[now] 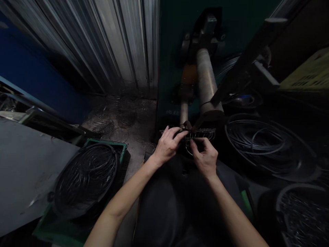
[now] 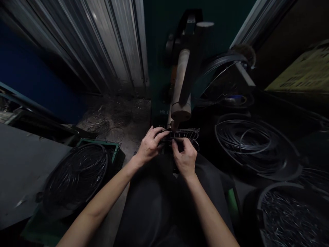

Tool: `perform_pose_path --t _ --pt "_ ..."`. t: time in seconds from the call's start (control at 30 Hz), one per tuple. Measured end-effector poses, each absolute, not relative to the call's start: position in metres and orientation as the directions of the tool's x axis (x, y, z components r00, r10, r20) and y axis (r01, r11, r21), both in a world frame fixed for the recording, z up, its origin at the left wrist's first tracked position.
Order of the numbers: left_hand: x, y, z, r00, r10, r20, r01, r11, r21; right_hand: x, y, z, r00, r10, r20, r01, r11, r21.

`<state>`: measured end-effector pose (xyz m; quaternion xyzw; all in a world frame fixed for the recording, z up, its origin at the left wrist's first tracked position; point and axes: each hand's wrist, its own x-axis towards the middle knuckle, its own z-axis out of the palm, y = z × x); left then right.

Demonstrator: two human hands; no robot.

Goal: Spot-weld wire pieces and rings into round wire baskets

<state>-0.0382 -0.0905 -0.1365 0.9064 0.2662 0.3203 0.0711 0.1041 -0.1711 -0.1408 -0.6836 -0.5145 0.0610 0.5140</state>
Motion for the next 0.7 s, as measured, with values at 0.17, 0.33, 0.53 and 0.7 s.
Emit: perform_pose_path --t 0.17,0.33,0.53,0.7 --pt "-0.039 -0.092 -0.134 0.661 0.527 0.534 0.453 -0.848 0.276 0.104 -0.172 -0.142 0.468 0.764 0.444 0.635 0.058 -0.770" --pt "-0.039 -0.091 -0.134 0.665 0.521 0.535 0.461 -0.850 0.256 0.101 -0.172 -0.141 0.468 0.763 0.446 0.640 0.055 -0.766" --pt "-0.040 -0.090 -0.132 0.669 0.519 0.531 0.455 -0.852 0.259 0.100 -0.173 -0.140 0.461 0.757 0.463 0.654 0.062 -0.754" --pt "-0.040 -0.090 -0.130 0.669 0.530 0.521 0.450 -0.847 0.284 0.094 -0.167 -0.143 0.487 0.746 0.454 0.614 0.078 -0.786"
